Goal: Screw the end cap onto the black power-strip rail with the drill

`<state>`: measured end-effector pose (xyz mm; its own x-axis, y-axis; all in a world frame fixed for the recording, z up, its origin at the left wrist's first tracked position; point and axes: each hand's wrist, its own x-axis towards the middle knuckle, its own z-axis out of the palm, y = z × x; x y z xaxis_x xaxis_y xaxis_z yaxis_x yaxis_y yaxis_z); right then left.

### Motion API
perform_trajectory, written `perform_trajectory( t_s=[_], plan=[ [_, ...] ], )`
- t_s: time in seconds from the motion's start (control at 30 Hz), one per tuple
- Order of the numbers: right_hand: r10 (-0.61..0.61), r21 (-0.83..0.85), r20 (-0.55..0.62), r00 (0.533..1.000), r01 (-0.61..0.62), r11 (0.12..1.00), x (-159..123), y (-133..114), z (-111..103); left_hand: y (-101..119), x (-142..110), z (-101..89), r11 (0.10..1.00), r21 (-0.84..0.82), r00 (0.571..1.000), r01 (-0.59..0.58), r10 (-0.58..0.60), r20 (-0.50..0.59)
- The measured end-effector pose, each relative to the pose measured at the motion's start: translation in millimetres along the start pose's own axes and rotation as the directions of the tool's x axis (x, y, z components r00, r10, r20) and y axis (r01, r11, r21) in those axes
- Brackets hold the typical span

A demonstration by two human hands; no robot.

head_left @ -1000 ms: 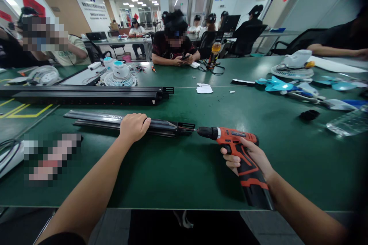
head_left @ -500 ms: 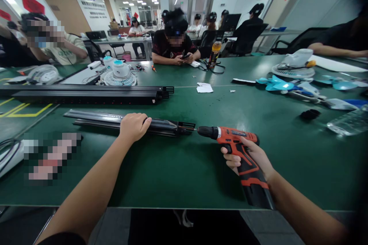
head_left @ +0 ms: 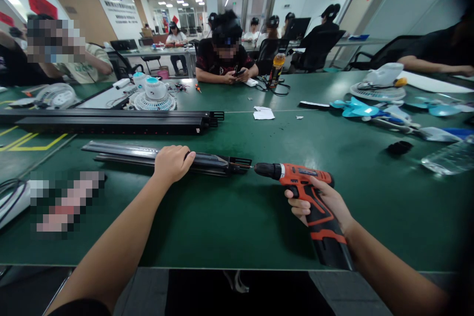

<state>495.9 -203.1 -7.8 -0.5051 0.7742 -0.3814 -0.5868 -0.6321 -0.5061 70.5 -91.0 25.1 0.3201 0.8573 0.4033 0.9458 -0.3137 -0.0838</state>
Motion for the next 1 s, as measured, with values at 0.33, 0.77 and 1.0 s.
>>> perform_trajectory(
  t_s=[0.33, 0.77, 1.0],
  plan=[
    [-0.001, 0.047, -0.028, 1.000, 0.002, 0.999, -1.0, 0.3, 1.6, -2.9, 0.8, 3.3, 0.999, 0.035, 1.000, -0.016, 0.016, 0.016],
    [-0.004, 0.033, 0.004, 1.000, 0.004, 0.999, -1.0, -0.8, 2.2, -0.8, 0.9, 1.1, 0.999, 0.047, 1.000, -0.008, 0.007, 0.011],
    [0.003, 0.062, 0.011, 1.000, -0.003, 0.998, -1.1, -0.2, 6.0, -4.3, 0.5, 2.2, 0.998, 0.053, 0.999, -0.020, 0.019, 0.029]
  ],
)
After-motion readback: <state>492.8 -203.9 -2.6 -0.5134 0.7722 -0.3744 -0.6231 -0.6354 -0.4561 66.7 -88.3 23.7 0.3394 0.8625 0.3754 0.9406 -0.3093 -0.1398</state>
